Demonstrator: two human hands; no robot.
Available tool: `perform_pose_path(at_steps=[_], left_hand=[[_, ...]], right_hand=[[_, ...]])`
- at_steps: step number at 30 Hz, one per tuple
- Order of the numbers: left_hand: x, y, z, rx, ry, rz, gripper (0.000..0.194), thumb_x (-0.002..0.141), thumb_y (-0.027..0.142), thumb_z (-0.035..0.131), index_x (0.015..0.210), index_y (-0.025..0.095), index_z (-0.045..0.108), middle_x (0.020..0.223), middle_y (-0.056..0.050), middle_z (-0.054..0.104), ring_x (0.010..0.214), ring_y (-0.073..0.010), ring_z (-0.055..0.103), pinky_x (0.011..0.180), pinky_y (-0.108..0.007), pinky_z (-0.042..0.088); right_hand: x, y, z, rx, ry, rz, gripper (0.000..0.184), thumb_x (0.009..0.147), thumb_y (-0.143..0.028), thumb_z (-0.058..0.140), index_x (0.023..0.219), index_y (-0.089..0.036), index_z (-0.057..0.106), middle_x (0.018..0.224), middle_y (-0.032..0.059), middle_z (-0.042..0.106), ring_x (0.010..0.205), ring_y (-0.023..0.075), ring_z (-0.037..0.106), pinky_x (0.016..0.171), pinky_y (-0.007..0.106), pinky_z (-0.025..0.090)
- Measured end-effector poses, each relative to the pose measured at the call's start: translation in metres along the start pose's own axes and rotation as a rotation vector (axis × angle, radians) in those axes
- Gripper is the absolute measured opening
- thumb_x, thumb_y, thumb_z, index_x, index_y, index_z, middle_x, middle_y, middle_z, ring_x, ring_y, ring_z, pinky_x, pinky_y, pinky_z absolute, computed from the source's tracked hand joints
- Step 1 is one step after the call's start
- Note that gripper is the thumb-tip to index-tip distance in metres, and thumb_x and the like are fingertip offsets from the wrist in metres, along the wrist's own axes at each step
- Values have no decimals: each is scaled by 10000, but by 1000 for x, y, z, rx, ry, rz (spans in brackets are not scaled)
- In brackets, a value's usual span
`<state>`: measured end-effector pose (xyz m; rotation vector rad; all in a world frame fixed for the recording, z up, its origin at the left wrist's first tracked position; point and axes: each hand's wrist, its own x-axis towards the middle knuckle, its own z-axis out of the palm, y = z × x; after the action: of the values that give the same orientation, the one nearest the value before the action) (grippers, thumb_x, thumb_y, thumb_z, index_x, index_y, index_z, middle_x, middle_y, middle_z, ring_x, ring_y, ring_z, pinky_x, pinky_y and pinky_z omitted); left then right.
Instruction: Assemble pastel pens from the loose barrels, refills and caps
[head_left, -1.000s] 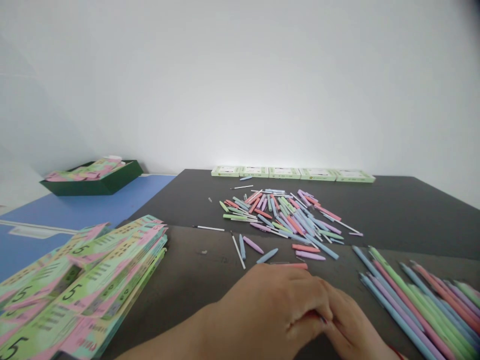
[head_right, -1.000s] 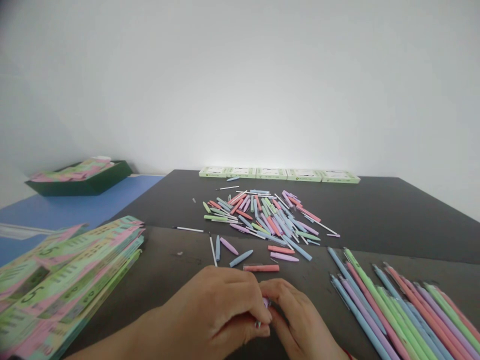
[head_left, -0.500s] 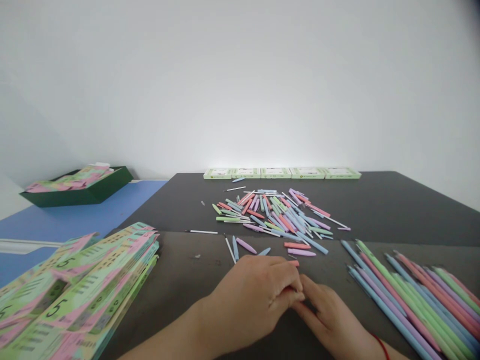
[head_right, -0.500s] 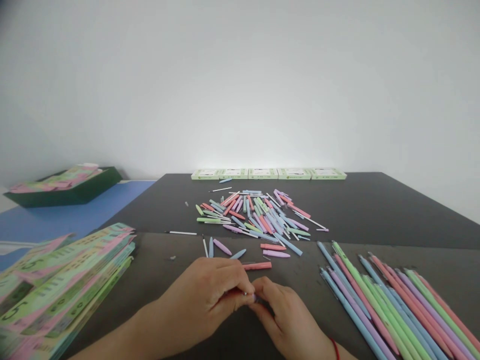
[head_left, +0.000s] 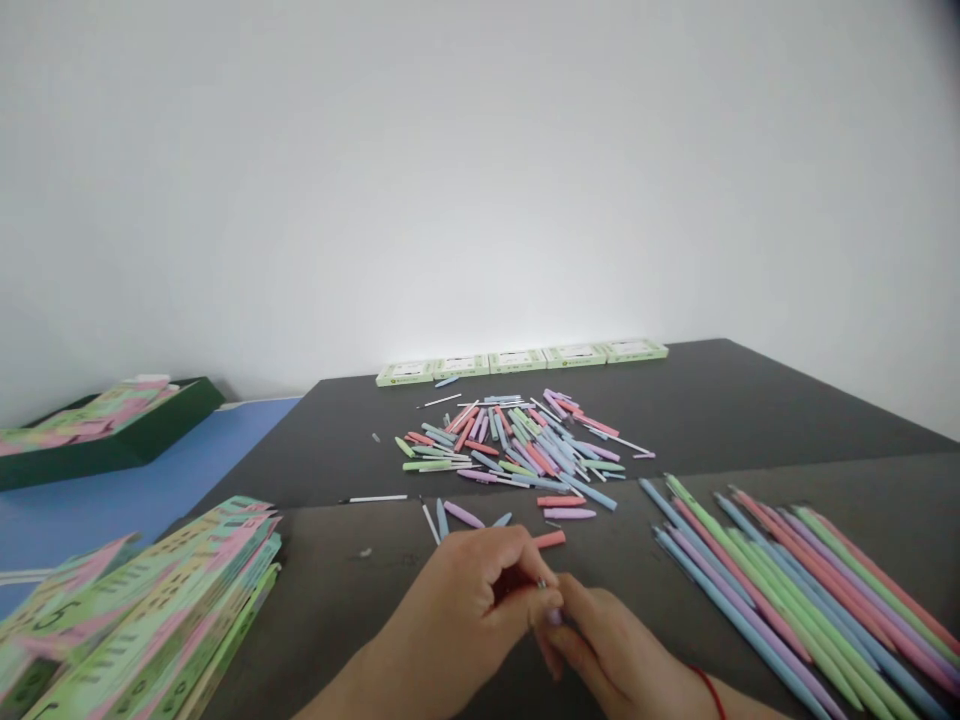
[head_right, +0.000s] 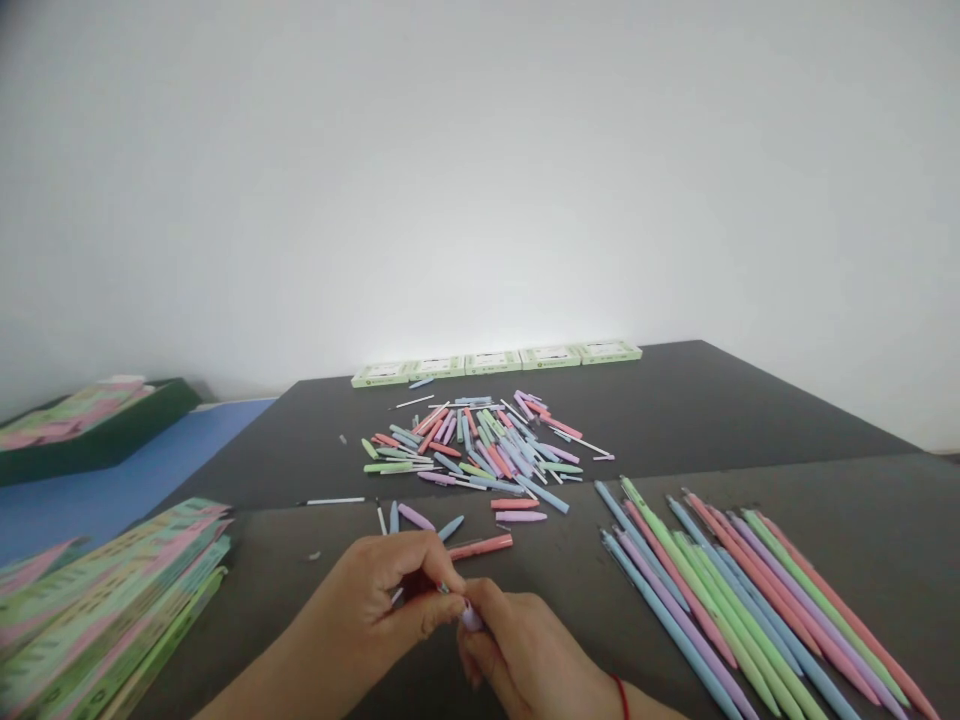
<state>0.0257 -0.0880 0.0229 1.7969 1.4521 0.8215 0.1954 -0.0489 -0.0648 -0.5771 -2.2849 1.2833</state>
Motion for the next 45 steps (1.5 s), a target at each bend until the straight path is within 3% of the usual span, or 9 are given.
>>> perform_pose_path(at_steps=[8,13,16,19,23,31,35,40,45], left_hand=[[3,-11,0,-183,-26,-95,156,804,242,598,673,156,600,588,28,561,518,-94,488,505,-190,361],[8,-18,1,-341,-27,-189,189,785,303,611,680,152,566,574,19,582,457,-81,462,436,-174,347],[9,-22,1,-313,11,-193,189,777,307,620,686,145,585,548,27,563,458,-84,473,436,-174,348],[12,-24,1,-283,25,-222,172,763,288,626,676,143,597,527,34,554,445,-83,456,431,-178,342],[15,-18,1,-190,110,-193,146,759,278,647,687,151,634,493,58,522,441,-80,427,449,-182,333],[7,2,1,20,205,-6,154,795,283,627,690,172,606,598,31,595,535,-114,508,530,-206,376],[6,1,-1,0,228,33,136,807,275,611,713,180,593,626,27,606,552,-116,512,534,-201,382],[3,1,-7,-49,335,46,122,821,261,604,728,183,586,673,31,575,517,-93,455,484,-193,360],[-1,4,-15,-201,458,129,85,832,226,599,756,198,572,673,47,528,482,-77,430,441,-183,351]], right_hand=[[1,1,1,124,14,13,234,960,-396,321,846,-208,399,650,-46,399,534,101,332,502,210,310],[3,4,7,426,26,44,388,942,-537,313,863,-187,461,632,-46,408,504,87,343,471,194,319],[6,5,7,603,-29,93,370,948,-505,332,949,-174,498,596,-68,388,441,78,316,412,180,307],[11,5,-1,453,29,57,226,940,-350,434,887,-166,554,685,-29,500,587,98,448,575,209,400],[20,3,-16,320,82,14,123,870,-268,571,855,-170,644,776,-16,541,755,128,504,716,239,411],[23,-3,-24,83,84,-81,69,816,-190,646,878,-188,675,820,-13,564,732,125,542,698,230,424],[22,-3,-21,-7,120,-59,36,822,-159,631,837,-185,652,820,-12,581,740,130,553,698,229,423],[20,-5,-25,-90,150,-82,123,853,-156,586,950,-191,651,866,10,593,761,137,568,692,226,441],[16,-8,-29,-155,114,-173,163,885,-194,561,1025,-177,644,1036,75,625,920,165,603,813,260,463]])
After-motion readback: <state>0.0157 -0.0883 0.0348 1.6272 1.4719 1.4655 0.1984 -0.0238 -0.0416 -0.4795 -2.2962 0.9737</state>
